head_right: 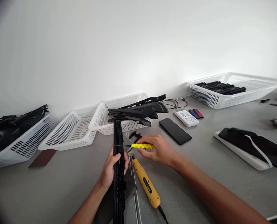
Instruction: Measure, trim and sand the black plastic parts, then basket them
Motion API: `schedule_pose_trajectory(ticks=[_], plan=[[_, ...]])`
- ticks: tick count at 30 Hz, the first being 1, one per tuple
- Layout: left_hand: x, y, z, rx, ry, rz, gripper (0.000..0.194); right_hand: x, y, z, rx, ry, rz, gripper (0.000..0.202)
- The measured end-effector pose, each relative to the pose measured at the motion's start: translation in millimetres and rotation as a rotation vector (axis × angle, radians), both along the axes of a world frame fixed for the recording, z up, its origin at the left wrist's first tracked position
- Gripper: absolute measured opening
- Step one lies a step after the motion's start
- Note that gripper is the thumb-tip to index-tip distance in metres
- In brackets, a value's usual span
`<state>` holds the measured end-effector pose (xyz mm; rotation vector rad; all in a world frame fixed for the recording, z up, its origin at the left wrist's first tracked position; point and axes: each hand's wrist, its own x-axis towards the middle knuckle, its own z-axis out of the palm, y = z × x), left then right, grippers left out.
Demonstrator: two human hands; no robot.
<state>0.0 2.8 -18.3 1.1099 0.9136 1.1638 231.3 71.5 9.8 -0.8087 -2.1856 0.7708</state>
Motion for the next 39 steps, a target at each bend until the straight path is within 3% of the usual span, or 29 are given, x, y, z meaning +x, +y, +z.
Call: schedule_pose_trajectory(ticks=[4,11,17,25,35,39], plan=[[0.4,0.5,1.6,-0.001,-0.033,0.015,0.037,1.9,0.0,3.8,-0.082,0.009,0.049,0.020],[-1.2,2.8,-1.1,-0.027,-0.147,-0.042,0.042,10.2,7.6,2.3,-0.059,0.069,-0.175,0.034],[-4.9,4.2,-1.1,-0.079,-0.242,-0.133,0.061,14.0,7.6,7.9,-0.090,0.054,-0.075,0.033],[3.6,3.0,-1.2,-0.121,-0.388,-0.202,0.051,18.8,9.2,10.1,-0.096,-0.006,-0.023,0.024],[-7.0,6.6,-10.4,-0.042,-0.306,-0.161,0.041,13.4,7.3,3.8,-0.017,0.065,-0.180,0.030],[-6.8,6.3,-11.5,-0.031,-0.297,-0.147,0.038,13.6,6.5,3.1,-0.010,0.063,-0.139,0.029]])
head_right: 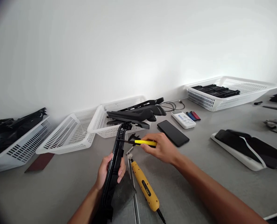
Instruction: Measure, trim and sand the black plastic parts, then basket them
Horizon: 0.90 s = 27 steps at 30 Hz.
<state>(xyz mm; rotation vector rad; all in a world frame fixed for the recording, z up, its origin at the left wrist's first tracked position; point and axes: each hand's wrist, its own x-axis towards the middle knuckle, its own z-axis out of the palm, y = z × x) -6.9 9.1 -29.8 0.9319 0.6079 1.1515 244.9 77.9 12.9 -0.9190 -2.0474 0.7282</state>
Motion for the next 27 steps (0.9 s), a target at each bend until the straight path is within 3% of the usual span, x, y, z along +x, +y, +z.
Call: schedule_pose_trajectory(ticks=[7,14,18,22,27], plan=[[-0.4,-0.7,-1.5,-0.005,-0.021,-0.007,0.038,-3.5,4.1,-7.6,0.134,0.062,-0.247,0.030],[0.0,-1.2,1.8,-0.027,-0.043,-0.021,0.039,-6.0,4.5,-16.4,0.213,0.012,-0.192,0.031],[-0.1,-0.5,0.9,-0.013,-0.091,-0.017,0.038,-4.9,4.4,-13.7,0.238,0.025,-0.261,0.031],[-2.0,2.1,-2.6,0.002,-0.163,-0.044,0.046,-4.8,3.9,-14.1,0.231,0.013,-0.202,0.028],[-1.3,-0.1,6.1,-0.014,-0.142,-0.077,0.055,-9.7,-1.5,-16.2,0.213,0.039,-0.273,0.021]])
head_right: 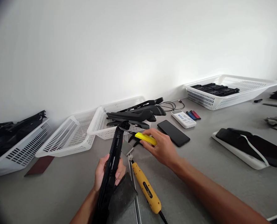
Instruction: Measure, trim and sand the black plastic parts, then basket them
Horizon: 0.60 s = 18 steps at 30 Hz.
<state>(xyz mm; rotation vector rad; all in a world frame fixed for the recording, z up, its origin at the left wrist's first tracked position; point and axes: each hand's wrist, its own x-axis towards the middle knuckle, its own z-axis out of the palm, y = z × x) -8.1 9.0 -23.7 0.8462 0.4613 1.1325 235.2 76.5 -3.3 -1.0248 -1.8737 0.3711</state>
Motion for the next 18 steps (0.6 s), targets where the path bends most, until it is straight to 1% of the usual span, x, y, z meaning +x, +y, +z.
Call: schedule_pose_trajectory(ticks=[3,6,10,11,15,18], plan=[[1.0,-3.0,6.2,-0.019,0.011,-0.003,0.054,-1.8,-2.3,1.3,-0.049,0.057,-0.017,0.024],[0.1,-3.9,8.2,-0.025,0.008,0.008,0.050,-1.1,-1.8,2.6,-0.081,0.082,-0.041,0.026],[-2.8,-1.6,5.7,-0.031,-0.005,0.016,0.046,0.8,-1.0,3.2,-0.044,-0.015,0.088,0.023],[-3.2,-1.0,4.7,-0.030,-0.009,0.017,0.046,1.1,-1.1,3.3,-0.033,-0.022,0.103,0.023],[-2.7,-0.9,2.5,-0.026,-0.007,0.015,0.047,1.2,-2.1,4.6,-0.030,0.003,0.090,0.023],[-1.9,-1.9,4.1,-0.045,0.014,0.030,0.045,0.5,-3.2,6.8,-0.031,-0.027,0.179,0.022]])
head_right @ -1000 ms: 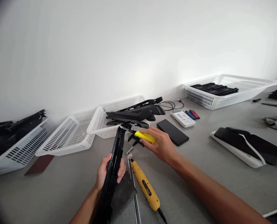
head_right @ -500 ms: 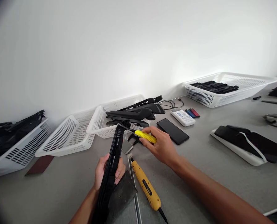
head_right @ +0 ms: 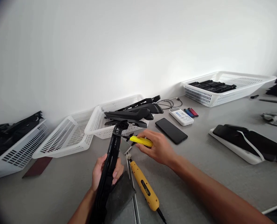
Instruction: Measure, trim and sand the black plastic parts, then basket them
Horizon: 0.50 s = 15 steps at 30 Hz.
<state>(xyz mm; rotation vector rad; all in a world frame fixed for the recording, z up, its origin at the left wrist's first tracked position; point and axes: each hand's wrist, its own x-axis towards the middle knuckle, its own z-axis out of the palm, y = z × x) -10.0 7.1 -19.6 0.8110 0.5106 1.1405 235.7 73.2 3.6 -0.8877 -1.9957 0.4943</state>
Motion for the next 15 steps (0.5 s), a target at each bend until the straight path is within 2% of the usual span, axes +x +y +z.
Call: schedule_pose_trajectory(ticks=[5,11,15], plan=[[-0.2,0.1,3.3,-0.003,-0.008,0.026,0.041,-1.3,-2.0,3.1,-0.014,0.021,-0.015,0.021],[1.7,1.1,7.0,0.013,0.033,0.006,0.054,0.1,-3.3,6.6,-0.050,-0.065,0.132,0.022],[3.3,2.4,9.4,-0.007,0.031,0.026,0.047,-1.1,-1.2,5.1,-0.134,-0.033,0.111,0.028]])
